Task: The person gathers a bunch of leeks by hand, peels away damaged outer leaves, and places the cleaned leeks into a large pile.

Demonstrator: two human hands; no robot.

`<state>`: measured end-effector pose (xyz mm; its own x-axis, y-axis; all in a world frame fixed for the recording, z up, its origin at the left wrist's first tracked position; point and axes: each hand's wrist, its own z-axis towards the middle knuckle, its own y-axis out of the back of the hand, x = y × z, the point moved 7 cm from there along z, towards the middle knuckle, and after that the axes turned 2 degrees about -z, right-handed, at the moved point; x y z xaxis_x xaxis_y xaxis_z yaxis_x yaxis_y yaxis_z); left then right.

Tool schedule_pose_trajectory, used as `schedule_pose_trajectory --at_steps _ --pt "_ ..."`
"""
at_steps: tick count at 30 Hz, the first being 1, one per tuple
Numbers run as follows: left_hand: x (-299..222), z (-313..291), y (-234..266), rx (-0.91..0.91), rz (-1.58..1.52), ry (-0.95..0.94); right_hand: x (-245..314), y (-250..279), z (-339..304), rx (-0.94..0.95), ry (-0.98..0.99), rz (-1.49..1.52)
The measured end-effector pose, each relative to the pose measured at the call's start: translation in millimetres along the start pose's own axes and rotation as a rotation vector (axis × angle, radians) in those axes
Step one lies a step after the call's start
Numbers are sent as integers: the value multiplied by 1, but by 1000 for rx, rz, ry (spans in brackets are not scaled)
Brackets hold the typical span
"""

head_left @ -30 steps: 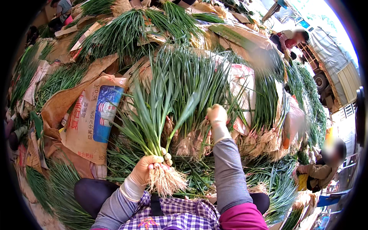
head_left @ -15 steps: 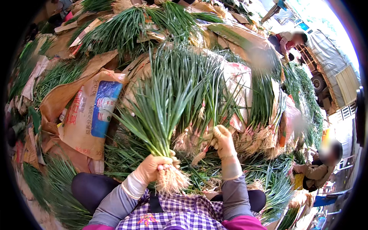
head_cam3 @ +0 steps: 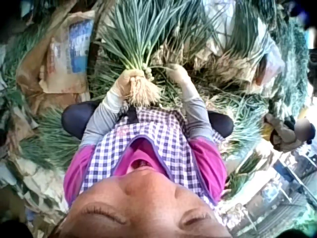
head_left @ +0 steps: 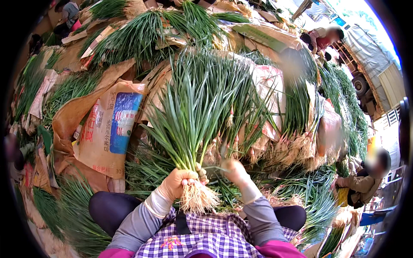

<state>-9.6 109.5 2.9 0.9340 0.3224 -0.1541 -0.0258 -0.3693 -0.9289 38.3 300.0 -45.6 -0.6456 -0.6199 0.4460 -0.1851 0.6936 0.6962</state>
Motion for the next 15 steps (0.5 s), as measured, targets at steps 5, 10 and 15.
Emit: schedule_pose_trajectory --at_steps 5,10,15 --pt "0 0 20 -55 -9 13 49 43 -31 -252 250 187" --pt "-8 -2 29 -90 142 32 105 -8 -43 391 442 704" --pt "-28 -33 -37 289 -66 -11 63 20 -14 5 402 257"
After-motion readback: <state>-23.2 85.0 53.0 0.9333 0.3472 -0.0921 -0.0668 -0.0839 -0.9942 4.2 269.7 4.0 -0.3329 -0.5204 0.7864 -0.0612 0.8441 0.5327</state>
